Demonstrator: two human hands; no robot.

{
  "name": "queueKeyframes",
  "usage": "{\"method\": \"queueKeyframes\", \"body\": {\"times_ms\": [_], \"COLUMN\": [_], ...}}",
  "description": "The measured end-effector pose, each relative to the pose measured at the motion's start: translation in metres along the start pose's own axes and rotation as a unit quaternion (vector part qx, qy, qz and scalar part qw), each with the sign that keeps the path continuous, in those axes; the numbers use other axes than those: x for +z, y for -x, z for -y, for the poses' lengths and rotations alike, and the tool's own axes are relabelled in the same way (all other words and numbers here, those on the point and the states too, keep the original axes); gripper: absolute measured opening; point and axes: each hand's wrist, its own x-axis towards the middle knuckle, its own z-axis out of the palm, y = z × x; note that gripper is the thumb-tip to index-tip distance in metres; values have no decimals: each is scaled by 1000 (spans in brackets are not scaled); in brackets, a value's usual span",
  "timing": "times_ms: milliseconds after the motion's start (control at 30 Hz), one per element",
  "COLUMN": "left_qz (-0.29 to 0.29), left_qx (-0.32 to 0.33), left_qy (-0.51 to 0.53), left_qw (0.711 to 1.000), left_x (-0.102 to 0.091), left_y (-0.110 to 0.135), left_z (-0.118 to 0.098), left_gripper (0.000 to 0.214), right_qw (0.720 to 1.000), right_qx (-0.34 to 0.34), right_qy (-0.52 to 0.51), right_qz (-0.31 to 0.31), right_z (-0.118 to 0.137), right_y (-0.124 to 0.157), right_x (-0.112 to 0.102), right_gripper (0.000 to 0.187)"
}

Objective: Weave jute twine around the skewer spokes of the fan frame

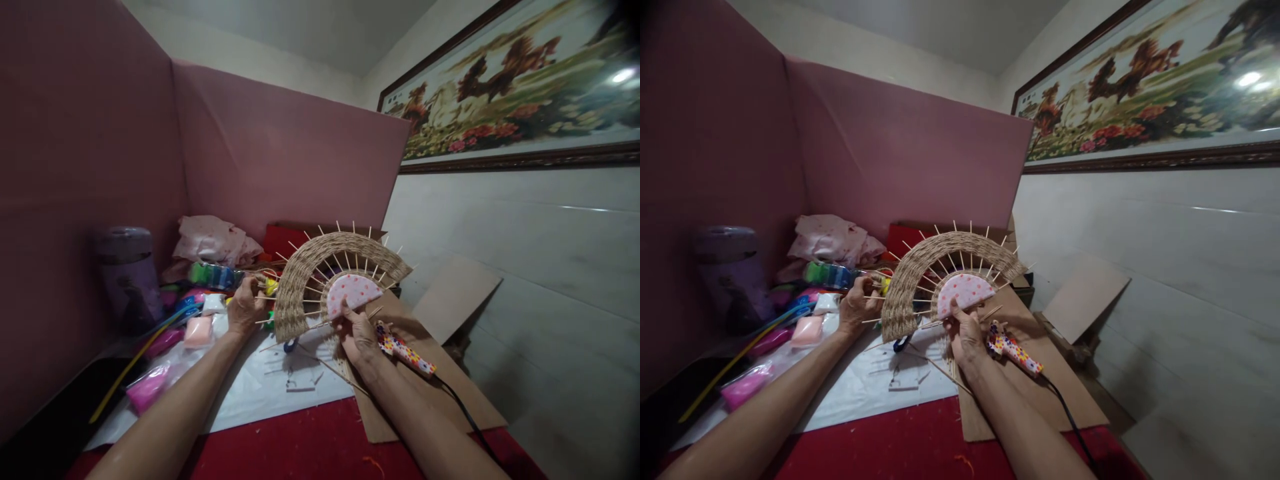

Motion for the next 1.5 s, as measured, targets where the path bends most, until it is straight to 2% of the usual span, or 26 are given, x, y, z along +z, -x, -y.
{"method": "queueKeyframes", "body": {"times_ms": [233, 533, 767, 1000, 1200, 1500], "left_qz": [33, 54, 52, 51, 61, 73], "left_qx": [-29, -21, -11, -6, -28, 50], "left_qy": [17, 50, 30, -1, -27, 13], "left_qw": [999, 997, 998, 999, 997, 996], "left_x": [-5, -12, -10, -7, -7, -6], "left_y": [0, 3, 4, 2, 1, 3], "left_z": [-4, -7, -5, -3, -7, -5], "left_gripper": [28, 38, 38, 32, 22, 14], "right_qw": [996, 993, 993, 992, 992, 992], "right_qx": [48, 51, 29, 29, 33, 21], "right_qy": [-77, -103, -97, -109, -115, -125], "right_qz": [17, 33, 54, 52, 40, 4], "right_z": [-2, 1, 1, 2, 2, 2], "right_y": [1, 5, 8, 9, 10, 9], "right_x": [2, 6, 8, 8, 9, 10], "right_gripper": [32, 28, 29, 24, 21, 25]}}
